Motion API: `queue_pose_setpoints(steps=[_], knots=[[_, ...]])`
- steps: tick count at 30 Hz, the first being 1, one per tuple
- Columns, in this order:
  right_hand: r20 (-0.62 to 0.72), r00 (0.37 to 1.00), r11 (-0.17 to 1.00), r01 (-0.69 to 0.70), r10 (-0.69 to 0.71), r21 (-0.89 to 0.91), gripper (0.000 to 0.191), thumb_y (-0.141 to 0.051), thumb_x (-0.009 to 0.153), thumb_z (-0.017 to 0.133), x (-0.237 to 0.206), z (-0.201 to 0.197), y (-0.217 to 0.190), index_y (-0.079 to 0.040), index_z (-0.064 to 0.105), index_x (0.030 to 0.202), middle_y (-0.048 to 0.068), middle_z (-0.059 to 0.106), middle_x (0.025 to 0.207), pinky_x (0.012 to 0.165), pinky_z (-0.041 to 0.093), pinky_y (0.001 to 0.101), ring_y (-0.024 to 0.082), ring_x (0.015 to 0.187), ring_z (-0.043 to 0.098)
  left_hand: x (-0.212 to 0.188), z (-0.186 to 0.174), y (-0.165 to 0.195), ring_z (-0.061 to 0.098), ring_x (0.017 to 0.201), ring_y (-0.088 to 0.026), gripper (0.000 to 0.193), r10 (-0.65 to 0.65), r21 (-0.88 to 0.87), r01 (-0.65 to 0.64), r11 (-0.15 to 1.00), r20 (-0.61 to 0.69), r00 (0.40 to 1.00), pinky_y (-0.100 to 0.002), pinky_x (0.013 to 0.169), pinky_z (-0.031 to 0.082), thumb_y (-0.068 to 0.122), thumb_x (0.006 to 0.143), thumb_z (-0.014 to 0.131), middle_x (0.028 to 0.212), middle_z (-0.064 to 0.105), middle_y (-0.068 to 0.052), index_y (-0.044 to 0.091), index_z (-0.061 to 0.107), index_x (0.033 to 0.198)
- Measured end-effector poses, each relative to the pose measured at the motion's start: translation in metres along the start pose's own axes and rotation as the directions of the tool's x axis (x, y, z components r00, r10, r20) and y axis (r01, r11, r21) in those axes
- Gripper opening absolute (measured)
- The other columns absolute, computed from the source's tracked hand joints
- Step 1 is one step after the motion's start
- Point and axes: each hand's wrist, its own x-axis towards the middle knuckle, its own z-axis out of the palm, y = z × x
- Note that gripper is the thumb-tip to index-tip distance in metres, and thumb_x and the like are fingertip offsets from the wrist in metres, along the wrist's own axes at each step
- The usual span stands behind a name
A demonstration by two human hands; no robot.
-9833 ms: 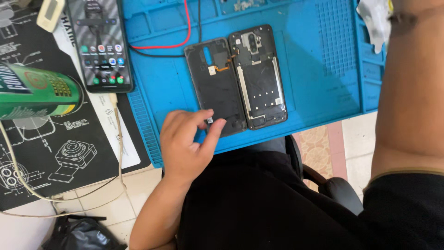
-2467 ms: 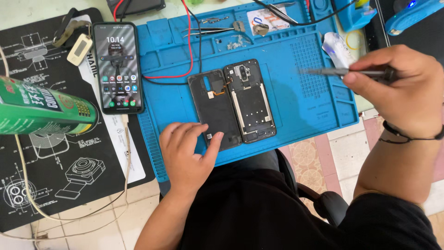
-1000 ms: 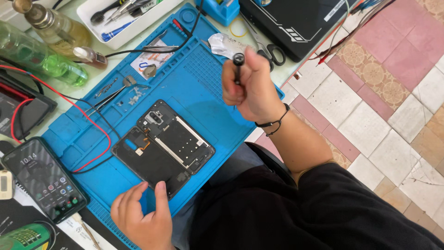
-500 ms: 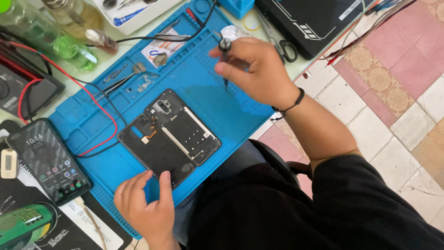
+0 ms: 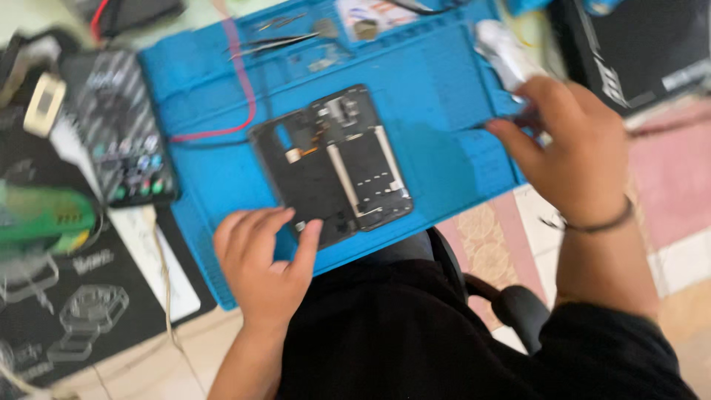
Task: The person uses a blue electric screwdriver to remove screws from a disassembled smartphone placed on a blue work mat. They then switch to a small metal tool to adjust or remove components near the camera module area.
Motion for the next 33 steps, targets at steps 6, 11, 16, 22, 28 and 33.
queue_pose_setpoints(steps=[6, 11, 16, 22, 28, 33], knots=[[0.14, 0.985, 0.994, 0.109, -0.104, -0.028, 0.02, -0.004, 0.098, 0.084, 0.015, -0.022, -0.007, 0.002, 0.065, 0.102, 0.014, 0.071, 0.095, 0.073, 0.057, 0.0287, 0.022, 0.084, 0.073, 0.001, -0.001, 0.001, 0.06, 0.109, -0.031, 0.029, -0.024, 0.003, 0.024, 1.0, -0.024, 0.999, -0.043, 0.097, 0.045, 0.022, 0.083, 0.089, 0.106, 0.071, -0.007, 0.007, 0.072, 0.099], [0.11, 0.957, 0.958, 0.251, -0.267, 0.138, 0.018, 0.002, 0.1, 0.081, 0.043, -0.012, -0.02, 0.005, 0.063, 0.102, 0.014, 0.07, 0.095, 0.075, 0.058, 0.0266, 0.021, 0.089, 0.075, 0.003, -0.003, 0.005, 0.059, 0.111, -0.031, 0.029, -0.051, -0.001, 0.051, 0.999, 0.008, 0.999, -0.042, 0.099, 0.045, 0.023, 0.084, 0.089, 0.108, 0.071, -0.008, 0.007, 0.072, 0.101], [0.141, 0.937, 0.93, 0.282, -0.319, 0.235, 0.022, 0.004, 0.095, 0.084, 0.069, 0.018, -0.029, 0.003, 0.062, 0.095, 0.013, 0.069, 0.089, 0.071, 0.056, 0.0276, 0.022, 0.087, 0.076, 0.004, -0.005, 0.005, 0.058, 0.112, -0.031, 0.029, -0.06, 0.002, 0.06, 0.998, 0.027, 0.998, -0.042, 0.099, 0.045, 0.023, 0.084, 0.089, 0.107, 0.071, -0.007, 0.006, 0.072, 0.101], [0.168, 0.916, 0.914, 0.318, -0.365, 0.251, 0.021, 0.006, 0.096, 0.08, 0.082, 0.023, -0.034, 0.002, 0.06, 0.098, 0.011, 0.068, 0.093, 0.071, 0.056, 0.0243, 0.02, 0.088, 0.075, 0.004, -0.005, 0.005, 0.058, 0.111, -0.031, 0.03, -0.071, 0.0, 0.071, 0.998, 0.031, 0.997, -0.042, 0.098, 0.045, 0.023, 0.082, 0.09, 0.107, 0.071, -0.007, 0.007, 0.072, 0.101], [0.211, 0.9, 0.917, 0.337, -0.38, 0.215, 0.022, 0.001, 0.094, 0.084, 0.092, 0.02, -0.041, 0.001, 0.062, 0.093, 0.01, 0.068, 0.087, 0.066, 0.054, 0.029, 0.022, 0.08, 0.071, 0.004, -0.005, 0.005, 0.058, 0.112, -0.031, 0.03, -0.071, 0.011, 0.07, 0.997, 0.043, 0.997, -0.042, 0.098, 0.045, 0.022, 0.082, 0.09, 0.108, 0.07, -0.007, 0.007, 0.072, 0.1], [0.343, 0.87, 0.93, 0.367, -0.354, 0.03, 0.022, -0.018, 0.089, 0.088, 0.106, 0.011, -0.052, -0.004, 0.072, 0.085, 0.007, 0.068, 0.073, 0.055, 0.049, 0.0341, 0.023, 0.065, 0.067, 0.003, -0.005, 0.004, 0.058, 0.112, -0.031, 0.03, -0.07, 0.018, 0.07, 0.997, 0.051, 0.996, -0.042, 0.098, 0.045, 0.022, 0.081, 0.091, 0.108, 0.07, -0.007, 0.007, 0.072, 0.101]])
